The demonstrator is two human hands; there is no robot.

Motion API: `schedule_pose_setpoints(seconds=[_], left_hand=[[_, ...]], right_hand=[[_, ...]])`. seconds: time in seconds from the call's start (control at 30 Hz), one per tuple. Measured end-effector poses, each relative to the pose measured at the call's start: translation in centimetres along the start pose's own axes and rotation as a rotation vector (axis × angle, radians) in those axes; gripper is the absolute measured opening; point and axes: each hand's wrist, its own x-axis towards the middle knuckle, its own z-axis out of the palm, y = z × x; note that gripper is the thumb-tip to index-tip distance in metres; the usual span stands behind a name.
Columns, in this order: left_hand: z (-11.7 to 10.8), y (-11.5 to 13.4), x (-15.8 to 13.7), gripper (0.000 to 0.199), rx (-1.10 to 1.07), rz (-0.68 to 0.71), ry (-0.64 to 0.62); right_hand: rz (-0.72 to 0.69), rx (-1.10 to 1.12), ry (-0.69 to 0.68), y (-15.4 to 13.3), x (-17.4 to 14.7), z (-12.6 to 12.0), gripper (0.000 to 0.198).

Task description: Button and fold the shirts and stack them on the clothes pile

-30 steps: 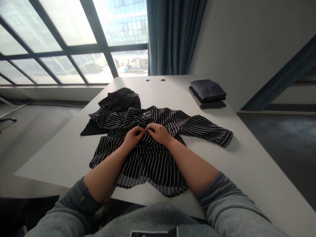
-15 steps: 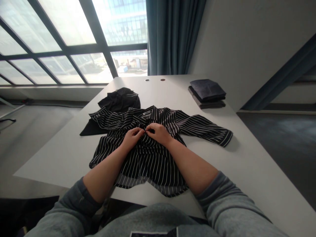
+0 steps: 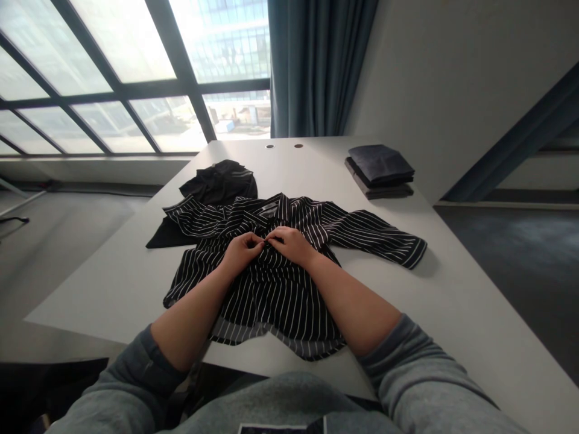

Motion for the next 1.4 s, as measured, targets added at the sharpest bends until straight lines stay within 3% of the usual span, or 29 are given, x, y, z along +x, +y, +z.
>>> schedule_pose_setpoints(seconds=[0.47, 0.87, 1.4], left_hand=[[0.41, -0.92, 0.26, 0.015, -0.165, -0.091, 0.016], [0.24, -0.53, 0.31, 0.018, -0.240, -0.040, -0.011], [0.14, -0.01, 0.05, 0.010, -0.049, 0.113, -0.051]], right_hand=[[-0.027, -0.017, -0.016, 0.06, -0.25, -0.13, 0.013], [-0.078, -0.072, 0.001, -0.05, -0.07, -0.28, 0.012], [-0.025, 0.001, -0.007, -0.22, 0.05, 0.33, 0.015]])
